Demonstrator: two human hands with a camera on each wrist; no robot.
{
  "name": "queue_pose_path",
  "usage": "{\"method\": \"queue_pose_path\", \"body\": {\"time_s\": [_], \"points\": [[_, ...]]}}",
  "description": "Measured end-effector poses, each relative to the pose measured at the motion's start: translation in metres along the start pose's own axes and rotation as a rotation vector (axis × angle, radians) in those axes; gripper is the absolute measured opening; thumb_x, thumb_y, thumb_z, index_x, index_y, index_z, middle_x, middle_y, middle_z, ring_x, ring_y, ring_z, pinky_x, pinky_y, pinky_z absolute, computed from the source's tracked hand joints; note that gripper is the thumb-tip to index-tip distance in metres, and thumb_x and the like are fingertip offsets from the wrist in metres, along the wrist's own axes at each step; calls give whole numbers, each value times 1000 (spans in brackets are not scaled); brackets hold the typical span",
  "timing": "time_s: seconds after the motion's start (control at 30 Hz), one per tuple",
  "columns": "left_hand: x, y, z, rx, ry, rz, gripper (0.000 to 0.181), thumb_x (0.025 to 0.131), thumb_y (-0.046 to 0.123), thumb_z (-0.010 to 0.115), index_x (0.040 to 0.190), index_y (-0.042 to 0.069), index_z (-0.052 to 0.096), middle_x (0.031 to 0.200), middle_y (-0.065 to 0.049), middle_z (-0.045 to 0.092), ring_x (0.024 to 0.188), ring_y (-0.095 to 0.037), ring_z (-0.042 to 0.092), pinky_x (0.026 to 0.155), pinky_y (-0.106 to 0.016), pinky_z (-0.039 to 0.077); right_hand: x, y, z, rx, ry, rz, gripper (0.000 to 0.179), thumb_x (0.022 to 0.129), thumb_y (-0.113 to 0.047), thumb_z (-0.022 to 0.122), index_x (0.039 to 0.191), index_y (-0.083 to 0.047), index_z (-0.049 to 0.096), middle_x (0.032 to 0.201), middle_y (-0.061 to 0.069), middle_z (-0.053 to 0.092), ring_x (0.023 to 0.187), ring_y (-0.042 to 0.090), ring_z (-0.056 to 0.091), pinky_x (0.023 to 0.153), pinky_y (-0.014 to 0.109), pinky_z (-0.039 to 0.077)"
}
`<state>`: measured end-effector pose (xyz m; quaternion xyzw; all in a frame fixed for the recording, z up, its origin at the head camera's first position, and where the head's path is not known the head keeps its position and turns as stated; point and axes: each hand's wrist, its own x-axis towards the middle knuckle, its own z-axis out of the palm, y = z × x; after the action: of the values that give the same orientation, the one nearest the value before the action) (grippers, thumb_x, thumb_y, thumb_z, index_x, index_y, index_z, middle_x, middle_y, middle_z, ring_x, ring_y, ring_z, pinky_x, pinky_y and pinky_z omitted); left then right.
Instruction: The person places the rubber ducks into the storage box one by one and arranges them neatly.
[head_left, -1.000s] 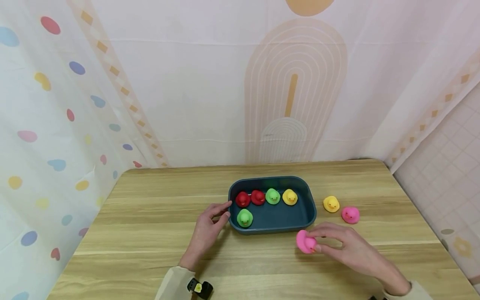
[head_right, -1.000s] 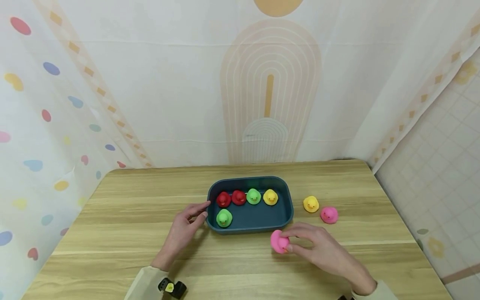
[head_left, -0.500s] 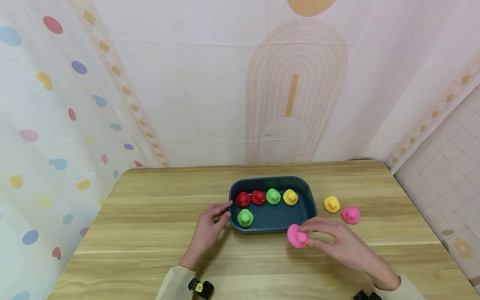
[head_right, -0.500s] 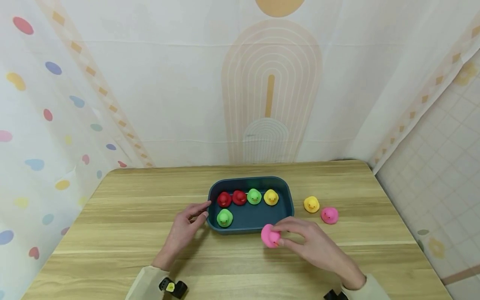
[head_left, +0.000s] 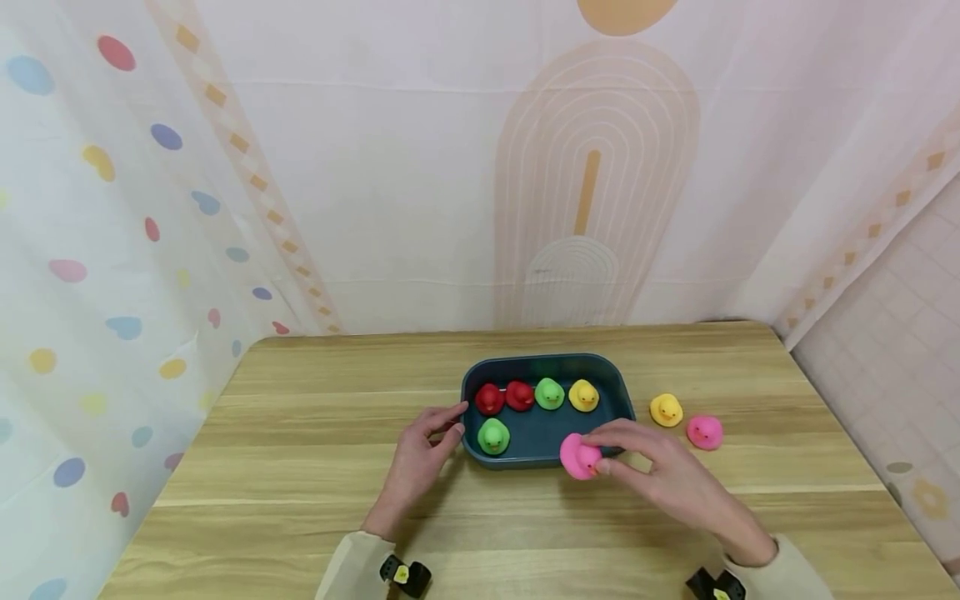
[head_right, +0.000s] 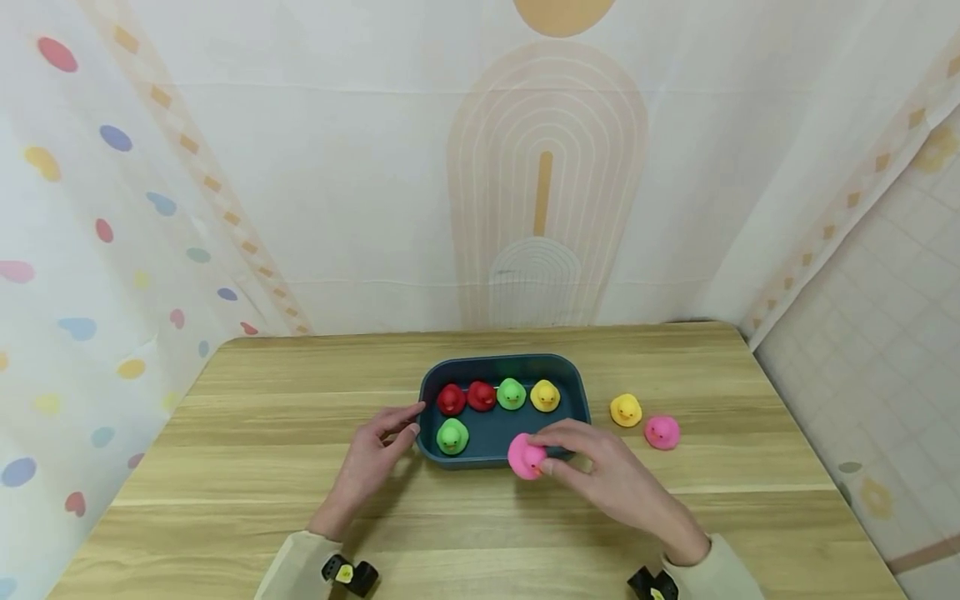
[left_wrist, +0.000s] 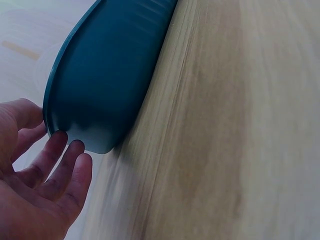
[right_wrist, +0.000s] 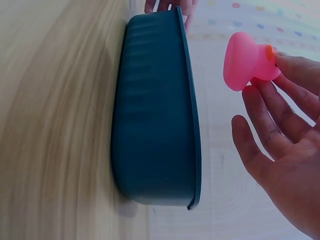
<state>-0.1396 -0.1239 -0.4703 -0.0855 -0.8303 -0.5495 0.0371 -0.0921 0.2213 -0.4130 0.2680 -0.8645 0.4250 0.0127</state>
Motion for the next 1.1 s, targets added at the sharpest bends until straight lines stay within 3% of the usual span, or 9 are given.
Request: {"method": "queue_pose_path", "body": {"time_s": [0.2,0.4,0.67,1.1], "points": [[-1,1,1,-2,0,2,33,101,6,65,134,5,70,124,-11,67,109,-23,65,90,-30,58,7,-2,3,23,-5,31,24,100,-30,71,124,-29,74,121,-14,69,110,20,63,87,36,58],[0,0,2,2,2,-1,33,101,6,65,134,6,70,124,-12,67,109,-23,65,90,-29,57,14,-1,7,7,15,3,25,100,-28,70,125,-32,74,123,-16,68,114,12,61,91,37,55],[-1,0,2,6,5,2,32,102,7,65,134,6,70,123,-9,67,109,-23,65,91,-32,58,24,-4,14,-8,36,27,27,99,-30,71,126,-30,75,129,-13,67,125,19,59,100,51,52],[-1,2,1,-4,9,1,33,101,8,65,134,7,70,123,-9,67,108,-21,63,92,-31,57,48,-1,26,52,6,20,32,101,-32,69,132,-22,72,129,-8,69,119,18,61,99,55,53]]}}
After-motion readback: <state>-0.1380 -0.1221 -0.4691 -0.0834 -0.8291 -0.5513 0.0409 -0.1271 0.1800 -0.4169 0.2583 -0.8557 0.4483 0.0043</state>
